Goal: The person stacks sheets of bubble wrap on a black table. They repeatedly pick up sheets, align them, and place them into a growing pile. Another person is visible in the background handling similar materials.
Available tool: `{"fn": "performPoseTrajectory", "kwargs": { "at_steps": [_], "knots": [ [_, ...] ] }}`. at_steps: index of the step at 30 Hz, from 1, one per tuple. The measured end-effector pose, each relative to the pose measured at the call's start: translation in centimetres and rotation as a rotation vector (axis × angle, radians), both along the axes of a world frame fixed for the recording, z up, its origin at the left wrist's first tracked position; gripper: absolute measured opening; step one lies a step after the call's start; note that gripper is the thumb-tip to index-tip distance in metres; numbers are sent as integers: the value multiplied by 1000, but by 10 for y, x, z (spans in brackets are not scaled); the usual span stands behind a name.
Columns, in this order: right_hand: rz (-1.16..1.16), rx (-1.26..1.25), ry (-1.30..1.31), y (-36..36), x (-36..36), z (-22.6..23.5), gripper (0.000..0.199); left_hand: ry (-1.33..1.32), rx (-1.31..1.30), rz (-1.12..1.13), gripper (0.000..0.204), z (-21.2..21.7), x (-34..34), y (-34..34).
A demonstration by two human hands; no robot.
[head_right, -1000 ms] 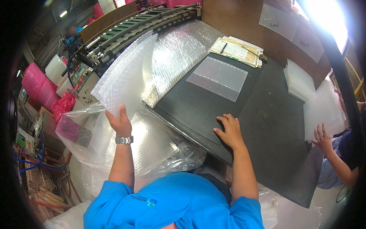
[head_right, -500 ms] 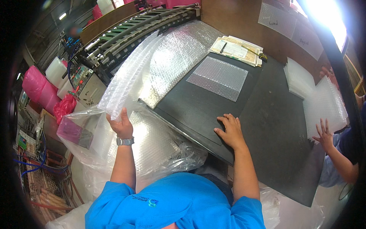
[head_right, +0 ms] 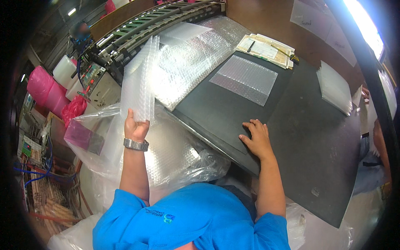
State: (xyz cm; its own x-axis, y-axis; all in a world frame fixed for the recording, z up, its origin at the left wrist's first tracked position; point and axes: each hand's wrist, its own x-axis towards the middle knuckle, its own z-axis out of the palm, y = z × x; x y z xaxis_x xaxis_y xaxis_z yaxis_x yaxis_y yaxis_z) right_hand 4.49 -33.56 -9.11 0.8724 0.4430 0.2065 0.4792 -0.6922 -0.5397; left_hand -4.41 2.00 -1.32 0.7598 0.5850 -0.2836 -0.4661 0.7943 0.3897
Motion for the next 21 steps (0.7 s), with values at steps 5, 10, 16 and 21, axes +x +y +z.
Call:
{"fn": "performPoseTrajectory", "kwargs": {
  "at_steps": [5, 10, 16, 21],
  "knots": [
    [1, -3, -7, -1, 0, -2, 45, -24, 54, -31, 39, 8, -2, -5],
    [2, 6, 0, -1, 0, -2, 44, -48, 99, -37, 40, 9, -4, -8],
    [-2, -3, 3, 0, 0, 0, 44, 116, 966, 564, 50, -14, 7, -14],
    [-12, -2, -5, 1, -1, -1, 45, 385, 1473, 766, 43, -19, 2, -6]
  ]
}}
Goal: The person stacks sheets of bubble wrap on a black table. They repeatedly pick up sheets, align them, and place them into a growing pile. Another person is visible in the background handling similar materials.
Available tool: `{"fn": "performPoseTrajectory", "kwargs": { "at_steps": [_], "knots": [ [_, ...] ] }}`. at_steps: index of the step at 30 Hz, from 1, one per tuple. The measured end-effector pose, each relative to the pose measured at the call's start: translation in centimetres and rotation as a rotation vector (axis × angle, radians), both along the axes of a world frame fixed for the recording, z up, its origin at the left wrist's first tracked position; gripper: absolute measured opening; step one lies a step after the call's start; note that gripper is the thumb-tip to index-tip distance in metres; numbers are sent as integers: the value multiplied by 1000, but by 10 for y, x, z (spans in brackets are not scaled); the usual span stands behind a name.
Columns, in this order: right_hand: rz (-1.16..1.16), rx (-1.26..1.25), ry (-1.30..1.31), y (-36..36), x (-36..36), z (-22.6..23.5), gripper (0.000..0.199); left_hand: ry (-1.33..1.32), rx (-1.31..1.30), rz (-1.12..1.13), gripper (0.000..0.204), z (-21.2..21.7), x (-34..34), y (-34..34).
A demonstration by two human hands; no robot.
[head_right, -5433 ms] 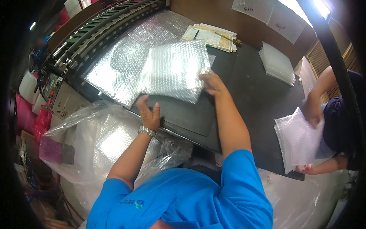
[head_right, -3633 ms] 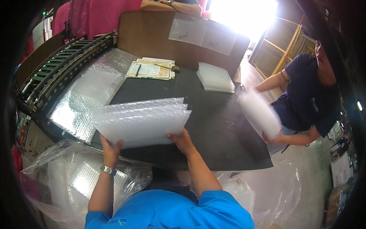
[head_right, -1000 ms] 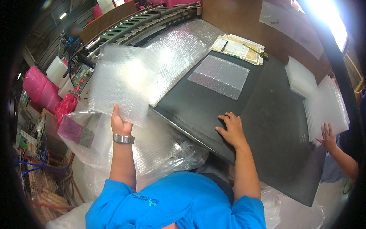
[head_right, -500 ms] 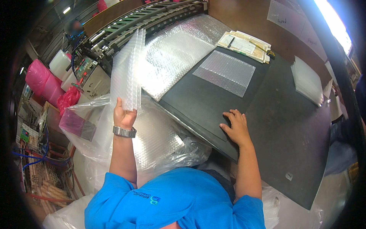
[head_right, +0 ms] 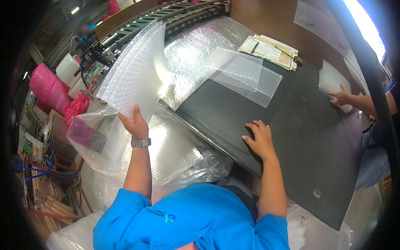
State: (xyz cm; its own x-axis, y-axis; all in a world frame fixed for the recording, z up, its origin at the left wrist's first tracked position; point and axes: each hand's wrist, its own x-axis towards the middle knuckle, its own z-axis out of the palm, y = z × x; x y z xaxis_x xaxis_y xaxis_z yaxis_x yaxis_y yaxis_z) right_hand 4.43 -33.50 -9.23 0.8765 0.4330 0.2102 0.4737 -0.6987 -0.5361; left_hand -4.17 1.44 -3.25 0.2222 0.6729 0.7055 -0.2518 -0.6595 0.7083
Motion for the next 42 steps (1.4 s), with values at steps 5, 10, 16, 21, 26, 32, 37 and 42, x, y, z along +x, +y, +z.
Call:
{"fn": "performPoseTrajectory", "kwargs": {
  "at_steps": [5, 10, 16, 21, 26, 32, 37, 42],
  "knots": [
    [8, 1, 26, 0, -1, 4, 45, 93, 199, 173, 31, -13, -4, 27],
    [2, 7, 22, -1, -1, 2, 45, 129, 210, 192, 35, -16, -7, 31],
    [-2, 6, 36, -1, -2, 5, 45, 103, 297, 216, 32, -12, -7, 25],
    [9, 2, 35, 1, -2, 8, 45, 99, 294, 186, 32, -15, -6, 26],
    [-4, 7, 5, 1, -2, 4, 43, 210, 206, 130, 41, -17, -13, 26],
    [-3, 39, 85, 2, -4, 8, 45, 168, 128, 58, 46, -17, -18, 12],
    [43, 274, 293, 5, -20, 22, 50, -109, 48, -172, 36, -18, -13, -10],
    [-18, 714, 190, 1, -39, 35, 64, 57, -269, -800, 40, -12, -24, -41]
  ]
}}
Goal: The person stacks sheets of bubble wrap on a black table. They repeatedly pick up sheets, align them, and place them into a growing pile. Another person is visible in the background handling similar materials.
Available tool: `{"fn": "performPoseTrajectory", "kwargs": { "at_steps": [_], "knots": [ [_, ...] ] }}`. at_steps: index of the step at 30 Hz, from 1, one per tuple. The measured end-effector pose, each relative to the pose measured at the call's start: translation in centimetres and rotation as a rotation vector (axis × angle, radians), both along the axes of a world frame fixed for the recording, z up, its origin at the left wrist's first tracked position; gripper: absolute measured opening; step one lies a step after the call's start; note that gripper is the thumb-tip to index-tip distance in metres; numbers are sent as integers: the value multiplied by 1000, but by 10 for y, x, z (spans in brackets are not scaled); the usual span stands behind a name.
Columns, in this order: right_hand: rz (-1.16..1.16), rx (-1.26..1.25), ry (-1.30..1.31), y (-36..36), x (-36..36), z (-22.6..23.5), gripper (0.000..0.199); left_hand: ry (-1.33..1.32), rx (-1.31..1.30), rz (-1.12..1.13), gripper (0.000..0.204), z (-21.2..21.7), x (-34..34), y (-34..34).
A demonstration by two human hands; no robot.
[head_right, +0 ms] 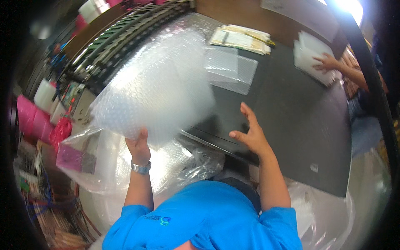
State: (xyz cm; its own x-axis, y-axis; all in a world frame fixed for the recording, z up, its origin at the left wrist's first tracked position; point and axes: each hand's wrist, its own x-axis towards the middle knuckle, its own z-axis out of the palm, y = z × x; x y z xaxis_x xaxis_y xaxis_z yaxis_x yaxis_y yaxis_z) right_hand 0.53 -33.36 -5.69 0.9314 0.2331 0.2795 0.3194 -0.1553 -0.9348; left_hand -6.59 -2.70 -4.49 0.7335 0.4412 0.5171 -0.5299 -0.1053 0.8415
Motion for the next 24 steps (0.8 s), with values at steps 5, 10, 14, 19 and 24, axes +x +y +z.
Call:
{"fn": "performPoseTrajectory", "kwargs": {
  "at_steps": [5, 10, 14, 19, 24],
  "knots": [
    [67, 241, 244, -28, -25, 30, 66, 317, -138, -520, 52, -15, -7, -52],
    [-126, 121, 530, -115, -80, 32, 53, 306, 15, -788, 77, -44, 5, -79],
    [-502, 169, 425, -223, -164, 18, 57, 394, 153, -699, 64, -55, 19, -65],
    [-778, -205, 1139, -333, -344, -39, 57, 393, 312, -535, 47, -62, 39, -57],
    [-1199, -927, 1677, -404, -512, -148, 66, 372, 392, -491, 45, -59, 50, -62]
  ]
}}
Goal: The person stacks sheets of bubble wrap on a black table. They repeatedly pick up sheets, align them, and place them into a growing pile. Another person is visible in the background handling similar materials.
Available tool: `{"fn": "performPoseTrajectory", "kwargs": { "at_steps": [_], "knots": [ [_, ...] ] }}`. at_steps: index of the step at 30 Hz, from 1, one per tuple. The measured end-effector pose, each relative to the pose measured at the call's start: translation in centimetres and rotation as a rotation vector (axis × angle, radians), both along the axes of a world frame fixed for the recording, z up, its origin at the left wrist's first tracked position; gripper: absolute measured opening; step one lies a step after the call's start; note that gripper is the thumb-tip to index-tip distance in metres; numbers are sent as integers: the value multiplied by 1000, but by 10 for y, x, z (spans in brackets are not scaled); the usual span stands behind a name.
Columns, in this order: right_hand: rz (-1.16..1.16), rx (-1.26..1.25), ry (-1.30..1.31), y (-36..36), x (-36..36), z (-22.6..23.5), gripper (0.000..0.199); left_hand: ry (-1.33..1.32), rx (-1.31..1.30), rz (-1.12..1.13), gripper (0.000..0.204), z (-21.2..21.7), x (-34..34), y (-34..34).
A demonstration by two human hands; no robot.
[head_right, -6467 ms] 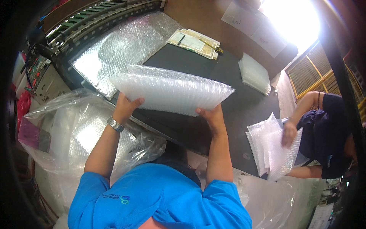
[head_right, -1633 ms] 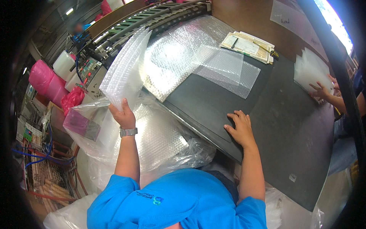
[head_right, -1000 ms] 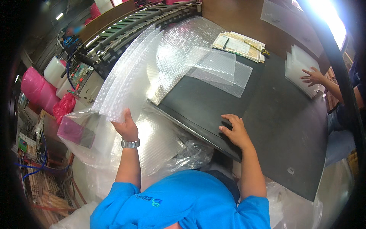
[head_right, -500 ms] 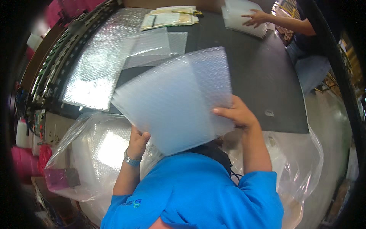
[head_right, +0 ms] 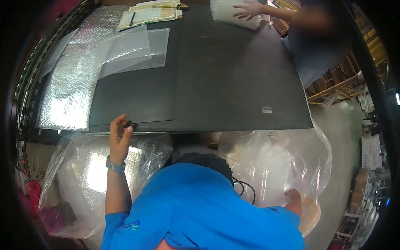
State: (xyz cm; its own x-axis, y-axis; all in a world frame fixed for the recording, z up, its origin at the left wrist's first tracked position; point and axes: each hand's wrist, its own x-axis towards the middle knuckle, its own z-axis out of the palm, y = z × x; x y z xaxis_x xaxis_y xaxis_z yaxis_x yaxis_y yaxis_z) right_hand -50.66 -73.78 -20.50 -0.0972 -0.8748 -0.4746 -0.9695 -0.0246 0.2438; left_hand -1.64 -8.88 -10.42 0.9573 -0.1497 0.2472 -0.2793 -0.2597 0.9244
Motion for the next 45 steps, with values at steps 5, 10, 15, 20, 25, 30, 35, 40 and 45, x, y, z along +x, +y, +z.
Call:
{"fn": "performPoseTrajectory", "kwargs": {
  "at_steps": [5, 10, 15, 20, 25, 30, 35, 40, 45],
  "knots": [
    [138, -598, -363, 73, 96, 63, 56, -44, 22, 55, 45, 2, 14, 3],
    [646, 363, -1072, 164, 314, 174, 19, -160, 228, 170, 41, 15, 39, 13],
    [1281, 756, -1018, 267, 481, 211, 58, -374, 389, 305, 21, -13, 59, 20],
    [1176, 557, -1206, 335, 659, 153, 97, -498, 563, 353, 12, -19, 54, 4],
    [948, 346, -904, 428, 751, 143, 107, -531, 608, 410, 12, -28, 56, 11],
    [942, 232, -923, 466, 749, 146, 102, -513, 632, 407, 12, -31, 55, 3],
    [857, 197, -1090, 487, 764, 126, 77, -531, 622, 400, 12, -31, 57, -2],
    [763, 553, -1421, 494, 762, 112, 78, -535, 640, 417, 13, -31, 58, -4],
    [712, 811, -1642, 456, 729, 95, 82, -438, 534, 448, 24, -35, 57, -6]
  ]
}}
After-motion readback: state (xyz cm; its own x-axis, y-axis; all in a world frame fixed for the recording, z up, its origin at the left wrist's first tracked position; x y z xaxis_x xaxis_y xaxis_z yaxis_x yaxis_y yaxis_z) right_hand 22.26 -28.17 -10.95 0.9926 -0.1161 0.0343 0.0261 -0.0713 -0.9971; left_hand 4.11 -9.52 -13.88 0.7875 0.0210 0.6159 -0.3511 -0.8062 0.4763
